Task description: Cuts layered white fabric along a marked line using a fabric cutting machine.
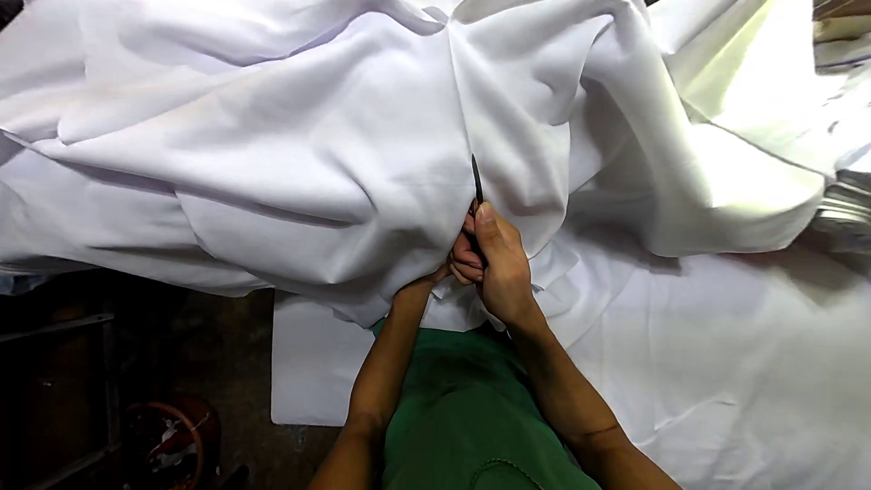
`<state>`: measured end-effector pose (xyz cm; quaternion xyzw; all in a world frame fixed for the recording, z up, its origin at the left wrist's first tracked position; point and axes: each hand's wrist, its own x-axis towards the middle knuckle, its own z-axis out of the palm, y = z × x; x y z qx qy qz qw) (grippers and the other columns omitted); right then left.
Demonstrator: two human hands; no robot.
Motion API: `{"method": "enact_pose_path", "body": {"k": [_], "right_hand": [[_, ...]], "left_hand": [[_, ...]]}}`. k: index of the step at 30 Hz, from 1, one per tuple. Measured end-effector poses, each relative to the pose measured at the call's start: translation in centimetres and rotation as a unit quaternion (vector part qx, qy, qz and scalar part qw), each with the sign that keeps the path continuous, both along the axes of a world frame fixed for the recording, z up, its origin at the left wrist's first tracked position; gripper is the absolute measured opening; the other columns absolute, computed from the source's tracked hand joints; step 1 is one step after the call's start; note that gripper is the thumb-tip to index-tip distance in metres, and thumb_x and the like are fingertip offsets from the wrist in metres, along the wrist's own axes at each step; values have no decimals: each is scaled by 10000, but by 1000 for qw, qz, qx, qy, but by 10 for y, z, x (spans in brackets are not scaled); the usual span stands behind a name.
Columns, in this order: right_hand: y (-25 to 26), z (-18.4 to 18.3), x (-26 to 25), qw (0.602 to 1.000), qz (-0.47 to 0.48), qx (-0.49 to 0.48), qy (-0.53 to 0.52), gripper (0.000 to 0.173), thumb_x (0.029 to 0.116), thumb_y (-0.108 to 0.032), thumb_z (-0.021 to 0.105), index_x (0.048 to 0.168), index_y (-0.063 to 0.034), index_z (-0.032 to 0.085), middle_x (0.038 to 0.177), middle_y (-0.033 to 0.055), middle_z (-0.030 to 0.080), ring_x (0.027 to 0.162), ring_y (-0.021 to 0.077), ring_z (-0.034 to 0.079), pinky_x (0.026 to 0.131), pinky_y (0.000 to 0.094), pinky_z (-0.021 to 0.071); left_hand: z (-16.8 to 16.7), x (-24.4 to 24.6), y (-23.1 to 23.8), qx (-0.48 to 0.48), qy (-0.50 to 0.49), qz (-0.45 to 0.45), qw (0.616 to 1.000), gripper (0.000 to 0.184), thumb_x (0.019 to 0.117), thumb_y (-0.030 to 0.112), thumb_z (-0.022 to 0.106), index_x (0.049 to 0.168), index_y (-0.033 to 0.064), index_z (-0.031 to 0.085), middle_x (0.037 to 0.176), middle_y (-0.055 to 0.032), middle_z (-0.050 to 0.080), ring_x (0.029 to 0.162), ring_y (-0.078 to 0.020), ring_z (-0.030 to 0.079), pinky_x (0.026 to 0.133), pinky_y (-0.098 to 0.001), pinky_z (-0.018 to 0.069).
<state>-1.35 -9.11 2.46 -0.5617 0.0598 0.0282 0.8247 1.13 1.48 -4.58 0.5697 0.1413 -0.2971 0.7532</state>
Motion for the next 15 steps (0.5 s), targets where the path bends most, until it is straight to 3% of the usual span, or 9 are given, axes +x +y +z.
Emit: {"method": "enact_pose_path", "body": {"k": [2, 4, 6, 9, 12, 14, 15], "right_hand": [[0, 0, 0, 1000, 3, 11, 0, 415, 1119, -403, 257, 854, -163, 466, 552, -68, 316, 423, 34, 315, 418, 176, 312], [-1, -1, -1, 1000, 5, 18, -2, 415, 1119, -402, 254, 852, -166, 467, 552, -72, 320, 424, 31, 320, 422, 173, 316], [-1, -2, -2, 1000, 4, 17, -4, 427, 1120, -398, 242, 844, -165, 470, 550, -73, 318, 424, 31, 319, 421, 175, 313], [-1, -2, -2, 1000, 2, 21, -2, 439, 1121, -400, 245, 833, -161, 473, 548, -69, 318, 425, 34, 317, 423, 176, 310], [-1, -2, -2, 1000, 2, 13, -7, 446, 1122, -401, 234, 829, -162, 472, 544, -72, 323, 422, 33, 325, 422, 175, 316], [-1, -3, -2, 1000, 3, 6, -6, 446, 1122, -398, 230, 834, -161, 476, 546, -69, 327, 426, 35, 331, 426, 177, 322], [-1, -2, -2, 1000, 3, 2, -5, 445, 1122, -398, 234, 837, -160, 478, 547, -68, 330, 427, 35, 331, 426, 178, 323]], "left_hand": [[2, 1, 3, 44, -29, -40, 998, 183, 884, -192, 536, 859, -25, 607, 684, 21, 564, 652, 15, 538, 677, -139, 484], [7, 3, 0, 129, -49, -80, 987, 60, 849, -225, 600, 868, -169, 600, 729, -125, 589, 686, -68, 511, 706, -196, 468], [-3, 3, -1, 161, -95, -75, 980, 116, 751, -237, 675, 781, -169, 585, 680, -141, 586, 642, -77, 517, 648, -199, 465], [8, 4, 5, 298, -76, -210, 928, 164, 916, -4, 702, 1044, -104, 676, 947, -148, 678, 876, -85, 600, 860, -212, 474], [-5, 3, -1, 329, -97, -166, 925, 139, 813, -90, 741, 892, -173, 662, 833, -214, 668, 770, -150, 577, 760, -256, 484], [12, 7, -8, 371, -43, -208, 904, 199, 876, -69, 704, 1015, -199, 647, 988, -273, 676, 891, -213, 597, 847, -292, 482], [31, 13, -12, 389, 14, -254, 885, 265, 943, -32, 655, 1154, -188, 618, 1160, -279, 654, 1042, -227, 591, 958, -304, 453]]}}
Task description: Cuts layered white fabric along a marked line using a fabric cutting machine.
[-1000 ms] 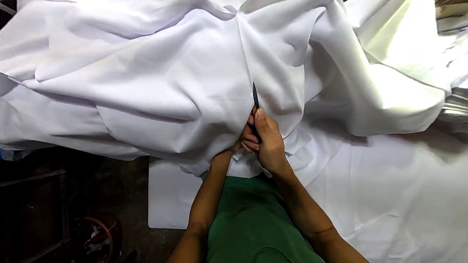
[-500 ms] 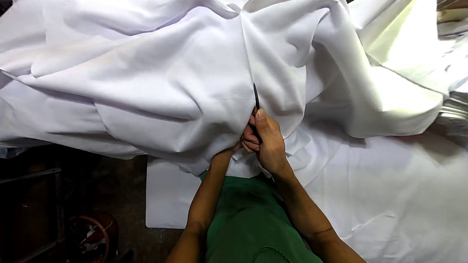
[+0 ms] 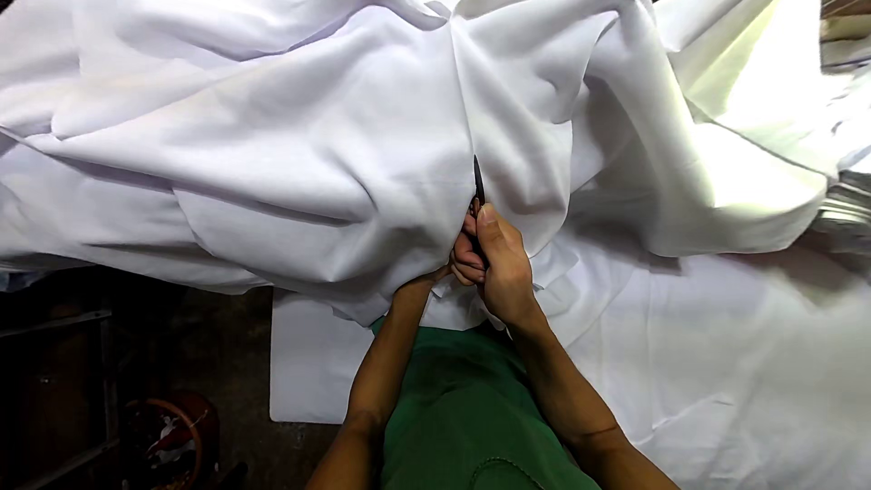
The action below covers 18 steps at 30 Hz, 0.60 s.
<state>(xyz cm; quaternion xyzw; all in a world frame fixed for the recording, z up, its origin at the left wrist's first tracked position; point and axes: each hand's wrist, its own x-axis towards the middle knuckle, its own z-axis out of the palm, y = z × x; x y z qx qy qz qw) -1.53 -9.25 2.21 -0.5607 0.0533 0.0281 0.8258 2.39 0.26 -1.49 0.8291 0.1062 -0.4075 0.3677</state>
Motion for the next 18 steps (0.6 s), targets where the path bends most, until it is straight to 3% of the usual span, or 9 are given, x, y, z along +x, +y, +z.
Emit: {"method": "enact_pose_path", "body": {"k": [1, 2, 4, 5, 8, 10, 12, 14, 18], "right_hand": [[0, 0, 0, 1000, 0, -5, 1, 442, 1121, -399, 239, 837, -161, 481, 546, -69, 334, 427, 33, 332, 424, 179, 324], [0, 0, 0, 1000, -1, -7, 2, 444, 1121, -399, 242, 836, -159, 484, 547, -68, 335, 427, 33, 332, 422, 181, 324], [0, 0, 0, 1000, 0, -15, 3, 452, 1122, -400, 241, 836, -153, 488, 549, -65, 337, 427, 39, 336, 422, 184, 330], [0, 0, 0, 1000, 0, -18, 4, 457, 1123, -404, 242, 836, -149, 489, 550, -62, 336, 428, 42, 338, 422, 186, 330], [-1, 1, 1, 1000, 3, -24, 5, 455, 1123, -405, 240, 833, -150, 481, 552, -60, 335, 430, 44, 339, 425, 187, 335], [0, 1, 1, 1000, 2, -21, 6, 453, 1124, -400, 241, 828, -153, 477, 551, -57, 331, 428, 47, 333, 423, 191, 331], [0, 1, 2, 1000, 0, -21, 5, 449, 1124, -401, 239, 833, -153, 475, 548, -56, 320, 424, 49, 322, 420, 192, 320], [0, 1, 2, 1000, 0, -22, 8, 445, 1123, -398, 237, 833, -154, 471, 547, -56, 317, 425, 51, 320, 424, 195, 318], [0, 3, 3, 999, -4, -32, 9, 444, 1125, -381, 237, 822, -154, 469, 540, -58, 319, 422, 48, 326, 421, 195, 323]], "left_hand": [[14, 6, -2, 19, 60, -22, 998, 335, 1002, 16, 602, 1286, -158, 571, 1328, -263, 603, 1202, -227, 558, 1068, -314, 392], [4, 1, 3, 1, 13, -18, 1000, 307, 970, 19, 645, 1208, -173, 612, 1237, -281, 638, 1124, -239, 587, 1022, -316, 423], [-44, -13, 14, -128, -174, 61, 975, 185, 759, -59, 775, 826, -173, 647, 769, -215, 648, 717, -154, 571, 698, -260, 476], [-54, -13, 16, -180, -193, 73, 962, 181, 724, -91, 788, 786, -167, 636, 713, -182, 628, 669, -118, 541, 655, -243, 464], [-33, -8, 14, -167, -107, 53, 979, 174, 805, -128, 726, 926, -209, 630, 862, -233, 645, 790, -151, 542, 776, -268, 471], [-10, -7, 14, -130, -56, 48, 989, 171, 909, -53, 680, 1053, -145, 663, 963, -178, 682, 892, -102, 602, 875, -222, 474], [-19, -9, 15, -225, -63, 105, 967, 68, 906, -114, 627, 967, -97, 648, 805, -66, 617, 754, -14, 558, 764, -151, 476], [-28, -10, 15, -319, -57, 139, 936, 118, 889, -165, 572, 918, -60, 619, 742, 2, 577, 700, 27, 538, 709, -125, 476], [-24, -9, 16, -315, -22, 145, 938, 127, 937, -153, 528, 1014, -95, 611, 830, -41, 589, 771, 7, 542, 766, -127, 472]]}}
